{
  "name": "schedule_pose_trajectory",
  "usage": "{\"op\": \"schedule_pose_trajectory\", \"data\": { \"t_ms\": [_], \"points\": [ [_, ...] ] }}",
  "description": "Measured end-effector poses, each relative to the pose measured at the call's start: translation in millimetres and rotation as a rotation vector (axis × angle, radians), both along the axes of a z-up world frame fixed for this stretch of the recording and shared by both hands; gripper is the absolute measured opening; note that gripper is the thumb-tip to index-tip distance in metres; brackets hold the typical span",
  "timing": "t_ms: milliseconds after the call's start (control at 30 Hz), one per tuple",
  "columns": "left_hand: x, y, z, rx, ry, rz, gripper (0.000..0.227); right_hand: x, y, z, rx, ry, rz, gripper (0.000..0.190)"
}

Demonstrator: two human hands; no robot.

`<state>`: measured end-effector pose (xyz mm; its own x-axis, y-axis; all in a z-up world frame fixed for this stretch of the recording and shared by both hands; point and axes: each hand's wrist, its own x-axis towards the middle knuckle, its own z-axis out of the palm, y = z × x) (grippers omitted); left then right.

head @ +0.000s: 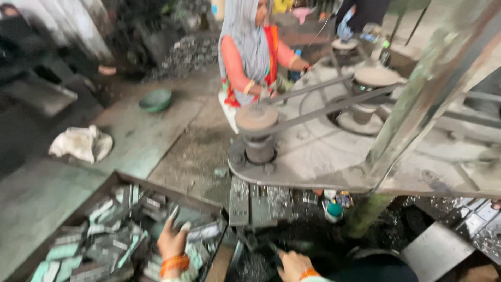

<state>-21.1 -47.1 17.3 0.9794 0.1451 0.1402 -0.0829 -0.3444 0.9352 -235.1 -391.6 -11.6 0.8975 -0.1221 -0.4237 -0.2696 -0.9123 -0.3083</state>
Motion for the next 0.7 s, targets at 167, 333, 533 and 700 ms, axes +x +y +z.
{"op": "schedule_pose_trajectory", "data": {
  "t_ms": [167,333,533,700],
  "points": [
    [-19.4,-77.2,-34.8,-0.58,-0.05,-0.149,0.066,-11.8,15.3,34.5,-0.02,-0.055,-0.015,0.066],
    [-36.8,-173.7,-76.3,-0.351,-0.055,0.094,0.055,-14.8,15.3,48.0,-0.006,-0.108,-0.003,0.061],
    [-96.4,-198.2,-29.0,0.362,-0.069,-0.043,0.05,-12.9,15.4,48.3,-0.035,-0.083,-0.002,0.061],
    [-98.8,-203.3,-20.0,0.981,-0.309,-0.137,0.046,-13.1,16.7,52.6,-0.027,-0.073,-0.018,0.063]
  ]
}}
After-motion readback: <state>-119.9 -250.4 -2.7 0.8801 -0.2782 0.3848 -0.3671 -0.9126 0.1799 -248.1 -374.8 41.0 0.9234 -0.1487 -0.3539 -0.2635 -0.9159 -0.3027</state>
